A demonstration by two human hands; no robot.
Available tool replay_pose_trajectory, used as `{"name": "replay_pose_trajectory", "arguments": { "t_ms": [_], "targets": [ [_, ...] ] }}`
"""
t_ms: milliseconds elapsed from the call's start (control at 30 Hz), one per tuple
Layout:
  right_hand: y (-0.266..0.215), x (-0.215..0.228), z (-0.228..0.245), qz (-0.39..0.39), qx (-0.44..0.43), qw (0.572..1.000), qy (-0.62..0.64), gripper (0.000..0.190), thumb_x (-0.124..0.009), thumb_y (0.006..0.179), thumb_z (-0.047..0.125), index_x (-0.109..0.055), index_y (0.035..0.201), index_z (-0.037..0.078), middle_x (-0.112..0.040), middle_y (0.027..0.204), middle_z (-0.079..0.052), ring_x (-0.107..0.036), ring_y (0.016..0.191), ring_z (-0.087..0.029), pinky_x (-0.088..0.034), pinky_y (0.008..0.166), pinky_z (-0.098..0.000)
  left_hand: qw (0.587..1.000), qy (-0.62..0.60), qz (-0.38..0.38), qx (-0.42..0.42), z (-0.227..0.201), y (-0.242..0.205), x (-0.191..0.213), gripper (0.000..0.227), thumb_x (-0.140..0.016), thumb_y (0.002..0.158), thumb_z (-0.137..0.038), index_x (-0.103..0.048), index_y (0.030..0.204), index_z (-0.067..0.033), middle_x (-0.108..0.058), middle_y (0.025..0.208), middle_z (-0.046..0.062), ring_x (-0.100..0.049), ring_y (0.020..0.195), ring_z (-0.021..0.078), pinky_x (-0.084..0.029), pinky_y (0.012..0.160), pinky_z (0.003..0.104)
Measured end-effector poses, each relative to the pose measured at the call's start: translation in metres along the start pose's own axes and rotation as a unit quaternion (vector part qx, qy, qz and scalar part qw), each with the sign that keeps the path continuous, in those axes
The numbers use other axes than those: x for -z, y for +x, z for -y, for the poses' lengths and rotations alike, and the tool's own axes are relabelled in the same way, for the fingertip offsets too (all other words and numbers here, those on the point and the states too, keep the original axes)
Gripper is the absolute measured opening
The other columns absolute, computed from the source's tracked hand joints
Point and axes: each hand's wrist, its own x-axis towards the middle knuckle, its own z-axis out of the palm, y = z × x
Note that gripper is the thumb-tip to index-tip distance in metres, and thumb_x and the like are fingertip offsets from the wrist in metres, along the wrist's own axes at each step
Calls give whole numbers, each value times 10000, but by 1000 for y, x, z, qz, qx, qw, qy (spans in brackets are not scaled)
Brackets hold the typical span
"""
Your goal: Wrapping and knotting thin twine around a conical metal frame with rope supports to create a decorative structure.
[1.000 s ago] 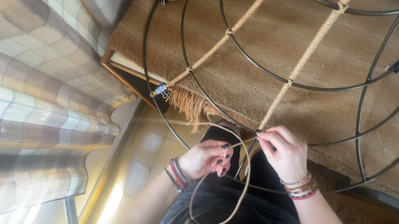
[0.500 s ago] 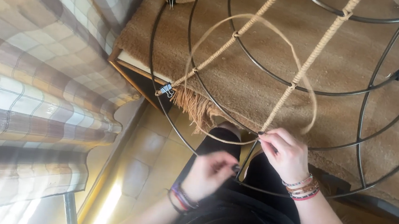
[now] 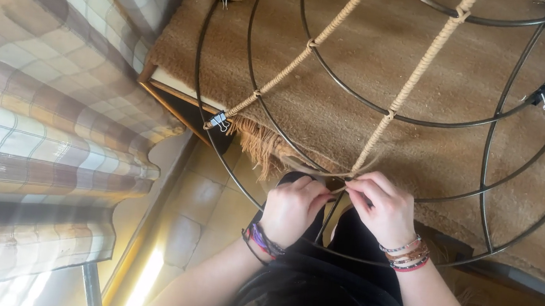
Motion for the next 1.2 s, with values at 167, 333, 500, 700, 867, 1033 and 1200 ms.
{"name": "replay_pose_trajectory", "arguments": {
  "t_ms": [167,333,500,700,867,1033,1200],
  "targets": [
    [-4,5,-6,8,6,1000,3,90,-719,915,188,-731,1005,191,-680,894,48,-709,804,-171,-597,701,-303,954,-235,96,160,19,3,-21,82,-739,920,-269,-770,875,-208,-705,657,-25,-743,672,210,-580,616,300],
    [-38,-3,-9,-76,-24,995,57,151,-682,923,91,-739,1063,89,-671,1037,-68,-685,942,-283,-568,853,-412,881,-335,254,215,47,18,-34,218,-631,1001,-361,-763,909,-214,-709,736,135,-730,838,364,-558,771,414],
    [-57,-11,-2,-162,14,984,75,214,-631,825,-37,-742,785,140,-689,873,-27,-664,829,-225,-542,948,-433,825,-482,274,106,68,41,-52,178,-693,986,-267,-794,925,-134,-742,765,69,-648,771,149,-547,793,319],
    [-67,-21,-7,-112,28,991,74,218,-608,751,9,-736,730,184,-691,797,11,-676,725,-221,-565,728,-376,843,-444,297,68,78,62,-69,113,-768,919,-288,-826,889,-196,-756,736,13,-674,737,129,-561,805,292],
    [-42,-18,-10,-36,-157,970,184,182,-600,904,8,-669,1069,-22,-696,1042,-217,-695,885,-425,-572,687,-479,865,-399,284,114,75,40,-75,183,-754,932,-335,-818,794,-233,-723,649,2,-651,631,143,-538,701,243],
    [-38,-30,-10,39,-182,914,362,333,-613,943,42,-663,1253,-66,-673,1240,-245,-680,1130,-381,-544,884,-525,818,-432,353,138,82,29,-131,358,-703,950,-374,-783,651,-194,-564,499,20,-475,478,127,-503,534,251],
    [-64,-39,-19,24,-324,890,321,218,-556,1031,122,-750,969,43,-729,820,-98,-655,727,-192,-563,707,-388,926,-103,356,70,73,26,-111,232,-635,941,-332,-803,1020,-192,-759,862,138,-750,859,368,-625,740,458]
  ]
}}
